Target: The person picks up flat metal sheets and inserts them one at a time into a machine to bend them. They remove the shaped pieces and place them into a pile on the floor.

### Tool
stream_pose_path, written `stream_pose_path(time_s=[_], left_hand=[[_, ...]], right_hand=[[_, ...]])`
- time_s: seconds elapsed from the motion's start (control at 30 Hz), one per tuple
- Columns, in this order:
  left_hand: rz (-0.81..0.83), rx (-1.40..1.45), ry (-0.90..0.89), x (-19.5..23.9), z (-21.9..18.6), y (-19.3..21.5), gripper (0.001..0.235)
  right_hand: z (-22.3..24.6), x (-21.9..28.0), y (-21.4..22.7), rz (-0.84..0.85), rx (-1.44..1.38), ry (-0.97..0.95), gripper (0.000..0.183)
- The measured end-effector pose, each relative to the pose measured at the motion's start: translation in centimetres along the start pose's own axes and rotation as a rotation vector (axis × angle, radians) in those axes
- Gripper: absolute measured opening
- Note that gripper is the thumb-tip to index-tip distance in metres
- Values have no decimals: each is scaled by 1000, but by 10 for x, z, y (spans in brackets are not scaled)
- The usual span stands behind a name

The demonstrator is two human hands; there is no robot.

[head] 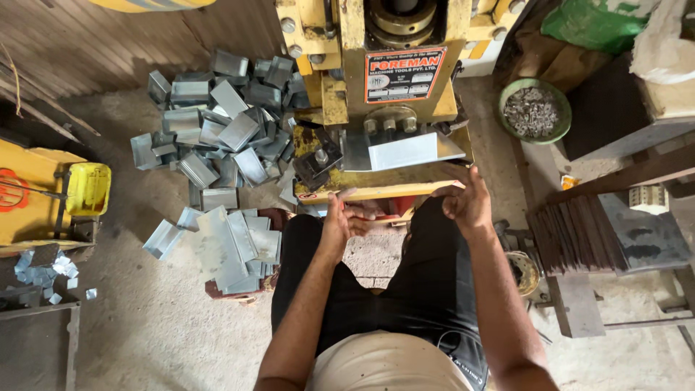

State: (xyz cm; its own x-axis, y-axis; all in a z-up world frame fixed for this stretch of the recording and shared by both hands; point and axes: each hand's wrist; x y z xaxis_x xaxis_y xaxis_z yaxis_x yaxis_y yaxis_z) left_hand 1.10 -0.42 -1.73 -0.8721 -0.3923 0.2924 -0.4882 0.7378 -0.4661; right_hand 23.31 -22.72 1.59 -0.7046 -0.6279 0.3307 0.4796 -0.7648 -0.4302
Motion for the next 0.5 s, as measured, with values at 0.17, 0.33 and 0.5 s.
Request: stream_pose_path(time_s=[0.17, 0.33, 0.5], left_hand=[[305, 132, -107, -7, 13, -5, 101], [136, -121, -56, -4, -11, -24, 97], [128, -200, 0, 12, -14, -34, 92]], right_hand=[[-10, -50, 4, 93, -82, -28, 39], [-14, -36, -23, -206, -219, 157, 26], [-33, 46, -59, 168, -82, 27, 31]])
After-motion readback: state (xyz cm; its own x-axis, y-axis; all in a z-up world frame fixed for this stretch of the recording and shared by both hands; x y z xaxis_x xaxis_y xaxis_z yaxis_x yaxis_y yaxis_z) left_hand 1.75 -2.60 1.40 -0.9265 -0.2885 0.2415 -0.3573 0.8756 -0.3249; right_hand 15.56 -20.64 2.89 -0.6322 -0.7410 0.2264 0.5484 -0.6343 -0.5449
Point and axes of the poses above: each hand's wrist, its own x-axis away from the middle knuckle, its own y-axis out of the back of the hand, z = x × y
